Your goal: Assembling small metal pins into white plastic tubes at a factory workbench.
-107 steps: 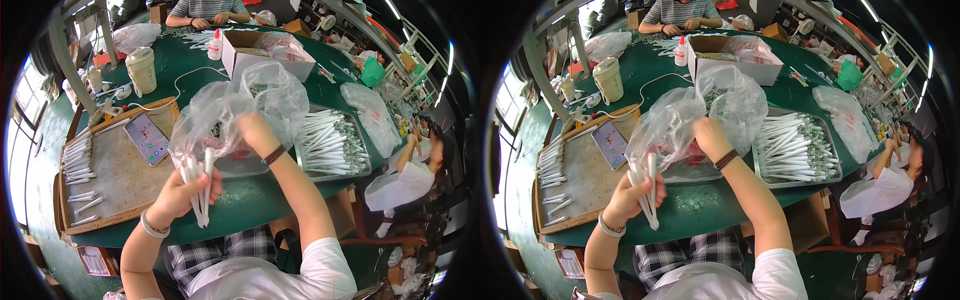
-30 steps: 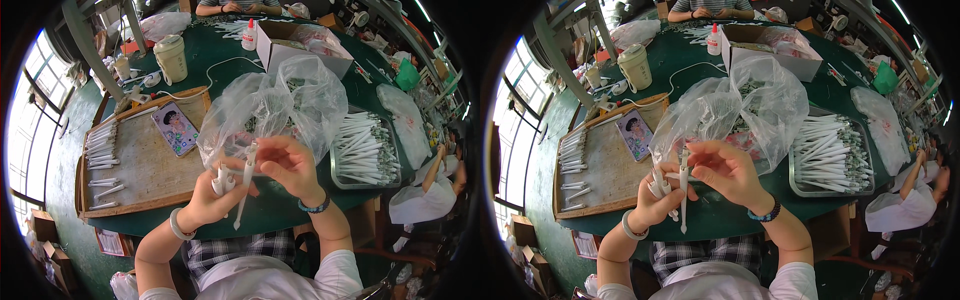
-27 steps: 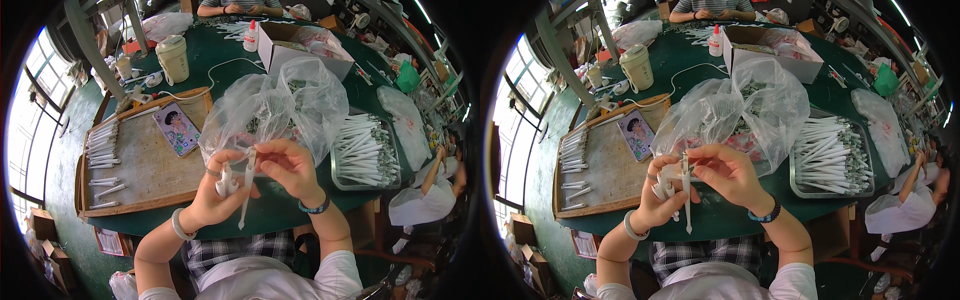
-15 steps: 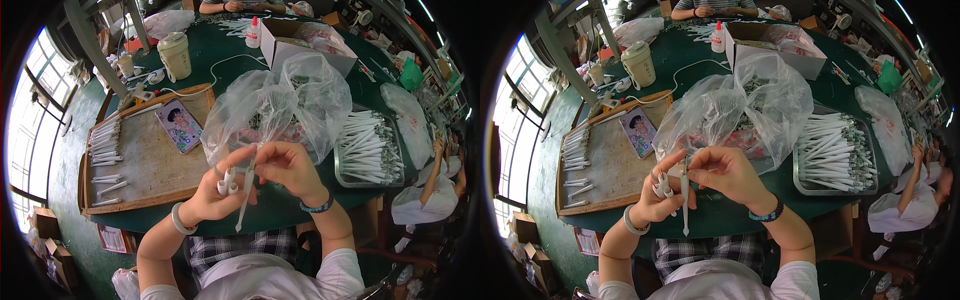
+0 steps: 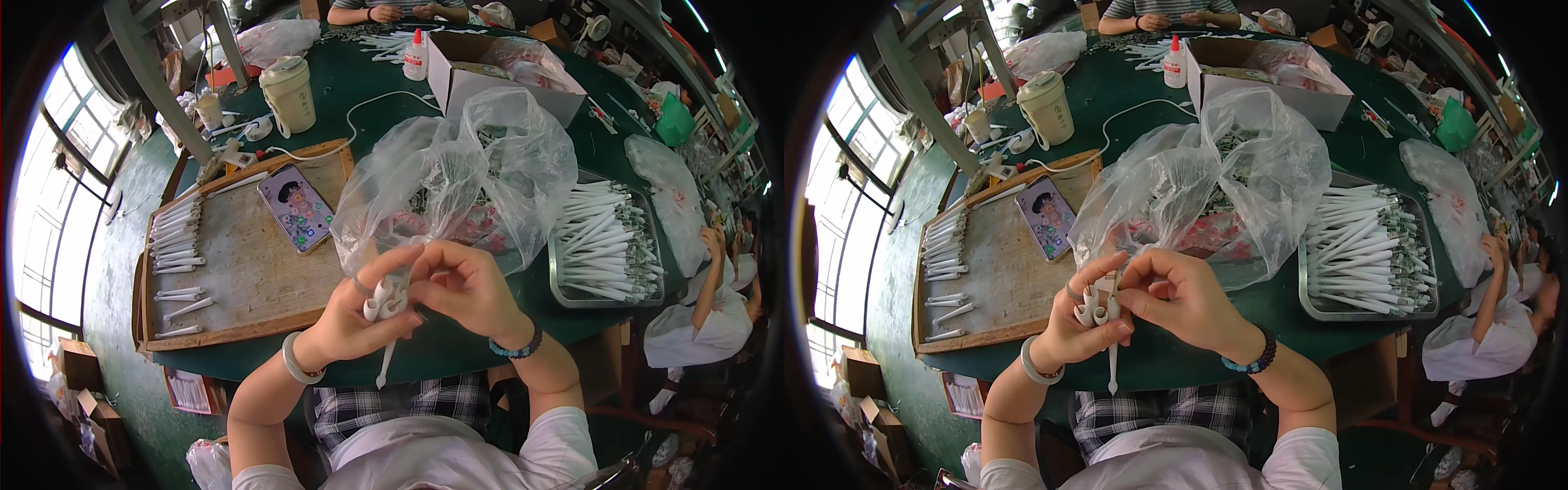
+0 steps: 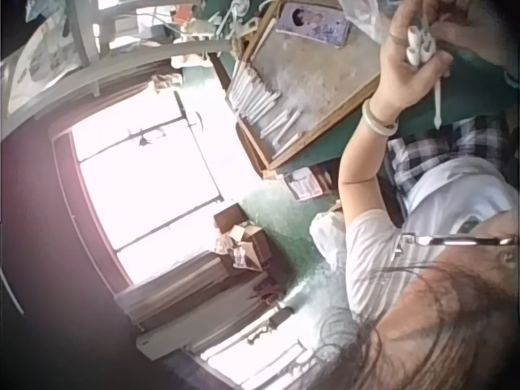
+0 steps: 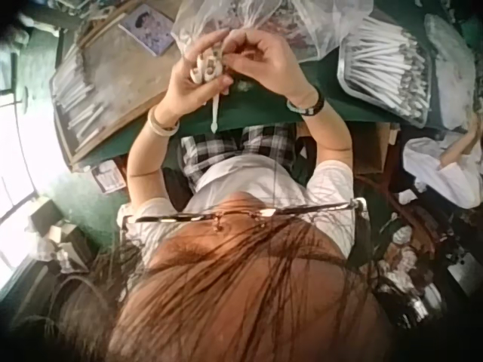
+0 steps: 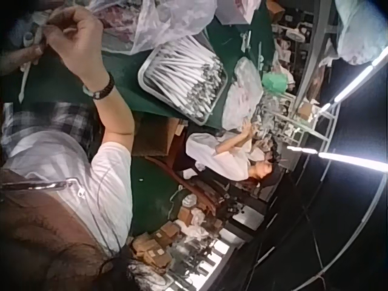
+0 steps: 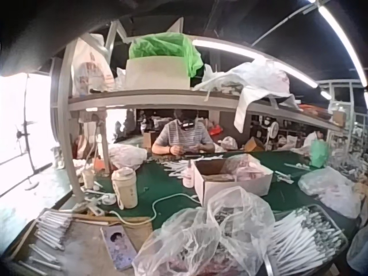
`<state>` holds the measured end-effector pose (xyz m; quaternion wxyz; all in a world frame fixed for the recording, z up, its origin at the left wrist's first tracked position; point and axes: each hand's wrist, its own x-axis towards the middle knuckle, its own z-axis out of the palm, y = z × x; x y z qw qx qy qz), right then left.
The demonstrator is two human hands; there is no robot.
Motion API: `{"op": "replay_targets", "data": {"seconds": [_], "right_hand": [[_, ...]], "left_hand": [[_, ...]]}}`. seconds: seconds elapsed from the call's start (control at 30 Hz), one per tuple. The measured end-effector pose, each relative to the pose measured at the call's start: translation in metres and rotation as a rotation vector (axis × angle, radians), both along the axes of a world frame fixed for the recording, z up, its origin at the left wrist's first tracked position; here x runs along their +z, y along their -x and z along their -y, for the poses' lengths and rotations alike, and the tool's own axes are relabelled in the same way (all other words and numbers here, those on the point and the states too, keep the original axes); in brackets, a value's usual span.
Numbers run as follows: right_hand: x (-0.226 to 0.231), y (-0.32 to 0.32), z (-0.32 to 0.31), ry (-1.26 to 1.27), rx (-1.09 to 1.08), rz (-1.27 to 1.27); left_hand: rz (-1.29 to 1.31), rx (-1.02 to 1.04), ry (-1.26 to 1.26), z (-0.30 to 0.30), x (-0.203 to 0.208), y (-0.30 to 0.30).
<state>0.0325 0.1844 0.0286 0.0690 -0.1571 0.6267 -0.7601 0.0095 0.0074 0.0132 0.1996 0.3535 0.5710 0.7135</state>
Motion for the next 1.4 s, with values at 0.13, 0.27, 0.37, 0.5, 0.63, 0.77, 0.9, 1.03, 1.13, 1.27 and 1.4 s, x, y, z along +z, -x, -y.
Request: {"op": "replay_targets", "data": {"seconds": [0.13,0.27,0.37,0.5,0.63,0.77,0.9,1.03,1.13,1.27,1.4], "right_hand": [[0.000,-0.001,-0.004,-0.042,0.003,-0.011],[-0.004,0.001,0.000,0.052,0.030,-0.010],[-0.007,0.000,0.004,0.139,0.043,0.006],[-0.008,-0.002,0.010,0.168,0.025,-0.034],[-0.010,-0.002,0.012,0.131,0.022,-0.066],[-0.012,-0.003,0.015,0.176,0.002,-0.031],[-0.017,0.008,0.006,0.359,-0.022,0.045],[-0.002,-0.001,0.015,0.173,0.000,0.097],[-0.002,-0.001,0.012,0.056,0.091,0.053],[0.003,-0.007,0.002,0.152,0.069,0.150],[0.026,-0.027,-0.025,-0.017,-0.140,0.012]], "left_hand": [[-0.124,-0.004,0.034,0.000,0.000,0.002],[-0.116,0.006,0.014,0.000,-0.003,0.000],[-0.040,-0.006,-0.044,-0.001,-0.001,-0.001],[-0.052,0.009,-0.070,-0.001,-0.003,-0.001],[-0.057,0.034,-0.073,0.001,-0.002,-0.004],[0.113,0.011,-0.167,0.000,-0.002,-0.004],[0.315,-0.120,-0.311,0.001,-0.002,-0.001],[0.371,-0.127,-0.299,0.001,-0.002,0.000],[0.429,-0.091,-0.273,-0.006,0.001,-0.002],[0.438,-0.105,-0.183,-0.014,0.001,-0.001],[0.528,0.070,-0.142,-0.006,-0.007,0.003]]}}
